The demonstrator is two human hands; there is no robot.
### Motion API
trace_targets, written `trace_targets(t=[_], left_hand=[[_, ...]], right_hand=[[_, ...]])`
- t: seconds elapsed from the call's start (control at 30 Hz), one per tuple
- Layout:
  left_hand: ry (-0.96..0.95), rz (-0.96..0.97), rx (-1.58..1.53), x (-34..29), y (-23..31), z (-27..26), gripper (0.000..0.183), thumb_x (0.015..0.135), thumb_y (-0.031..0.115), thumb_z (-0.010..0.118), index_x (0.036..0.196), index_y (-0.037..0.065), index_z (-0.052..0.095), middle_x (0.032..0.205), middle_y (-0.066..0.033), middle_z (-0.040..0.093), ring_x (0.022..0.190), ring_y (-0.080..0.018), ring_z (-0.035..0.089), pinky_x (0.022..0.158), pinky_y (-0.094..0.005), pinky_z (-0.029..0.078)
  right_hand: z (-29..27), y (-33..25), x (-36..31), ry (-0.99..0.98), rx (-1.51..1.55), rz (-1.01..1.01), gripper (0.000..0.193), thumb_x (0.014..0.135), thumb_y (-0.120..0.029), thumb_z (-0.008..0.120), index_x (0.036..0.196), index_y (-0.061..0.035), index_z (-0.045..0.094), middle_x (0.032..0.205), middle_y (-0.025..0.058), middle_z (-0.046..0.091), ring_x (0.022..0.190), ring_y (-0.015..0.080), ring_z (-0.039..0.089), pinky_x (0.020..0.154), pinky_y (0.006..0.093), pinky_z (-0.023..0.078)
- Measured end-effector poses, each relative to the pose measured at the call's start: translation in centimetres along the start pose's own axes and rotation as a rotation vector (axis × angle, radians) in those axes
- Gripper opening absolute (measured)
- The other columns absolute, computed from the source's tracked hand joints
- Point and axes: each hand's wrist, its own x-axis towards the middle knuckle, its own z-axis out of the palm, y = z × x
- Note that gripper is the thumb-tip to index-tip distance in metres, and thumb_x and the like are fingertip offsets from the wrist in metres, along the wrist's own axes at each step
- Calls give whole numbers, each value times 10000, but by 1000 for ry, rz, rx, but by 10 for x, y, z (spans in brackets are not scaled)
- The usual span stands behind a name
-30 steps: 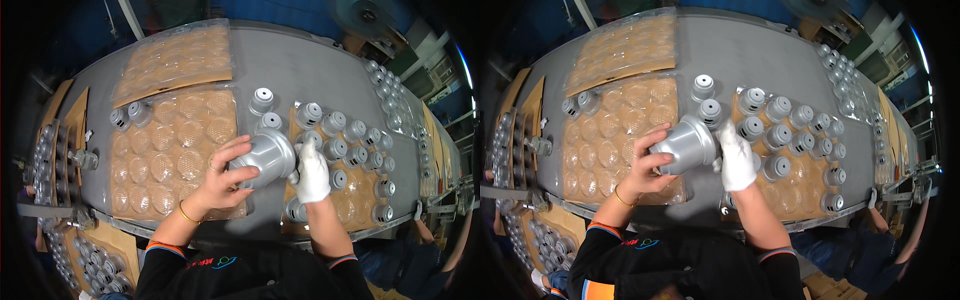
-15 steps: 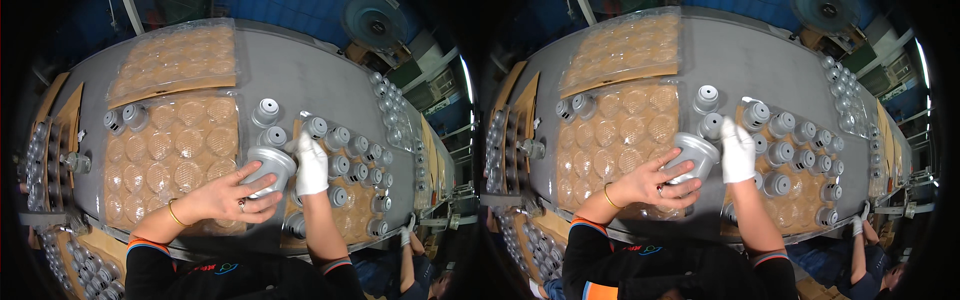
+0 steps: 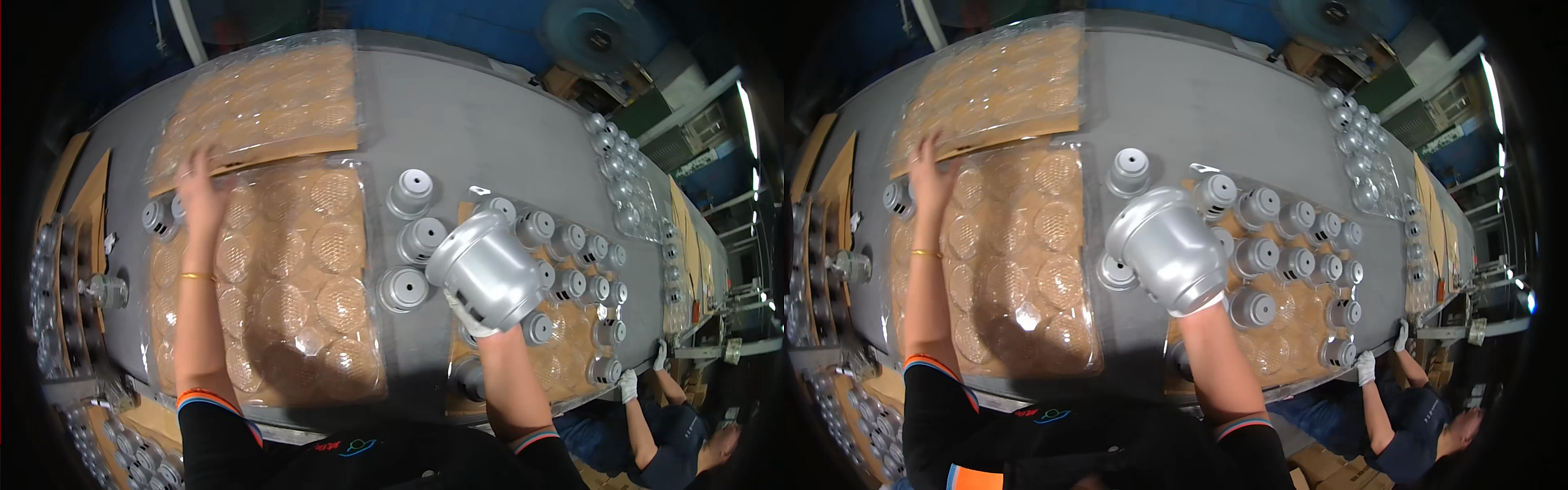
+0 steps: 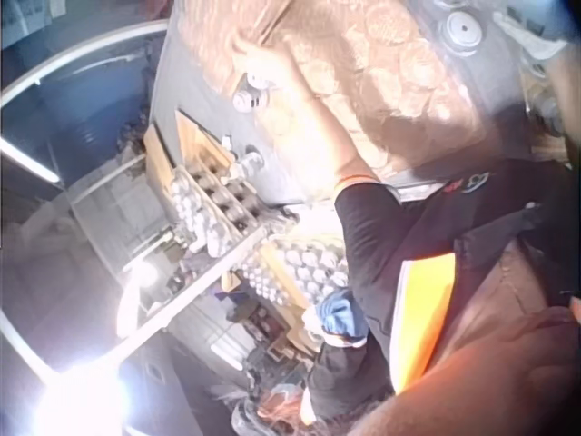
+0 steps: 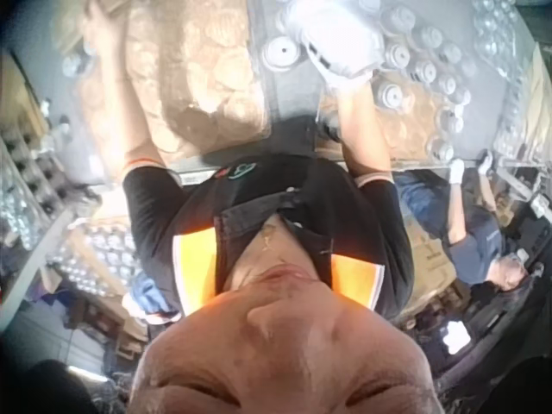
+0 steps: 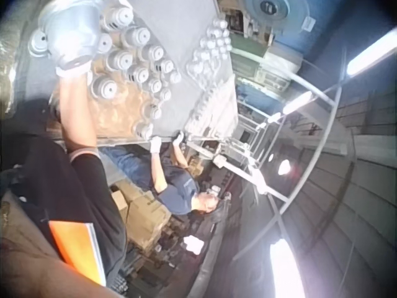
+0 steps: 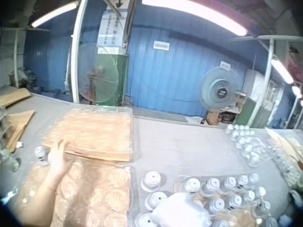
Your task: The person sorts and arranges metal parts onto trays by hand, using cardboard dividers to separate them.
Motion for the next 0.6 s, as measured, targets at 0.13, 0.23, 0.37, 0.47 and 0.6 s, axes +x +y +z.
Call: trace_targets(t=[0.13,0.23,0.37,0.47,0.6], left_hand=[[-246,-557,339,-10,-70,32,742,634,345,734,1266,142,403,1262,-171,421,1154,-363,411,958,-421,339],[-287,-573,208,-28,-137,57,776,622,335,740,1277,118,385,1242,-214,420,1126,-382,435,947,-408,356],[-280,-578,97,-27,-133,63,780,608,278,744,1278,118,379,1215,-251,422,1083,-400,466,926,-400,380],[-308,-602,145,-26,-132,59,740,603,238,731,1256,132,400,1206,-258,422,1087,-403,462,926,-405,378],[-199,-569,72,-38,-113,39,700,600,176,709,1232,131,410,1206,-251,408,1062,-406,472,920,-404,382]], right_hand=[[15,-4,-5,88,78,-100,231,882,-266,444,1015,-87,502,896,26,558,755,127,525,617,268,463],[27,-8,-8,135,34,-94,234,892,-271,432,893,-71,553,725,13,567,505,60,504,399,172,432],[40,-15,-17,297,167,-147,239,912,-238,407,873,-48,547,648,3,538,428,34,438,367,147,399],[43,-19,-25,275,177,-191,242,944,-184,358,884,-43,544,587,-18,520,429,31,470,387,141,424],[54,-23,-37,314,304,-214,212,943,-242,396,857,-108,535,576,-60,451,441,30,406,412,147,391]])
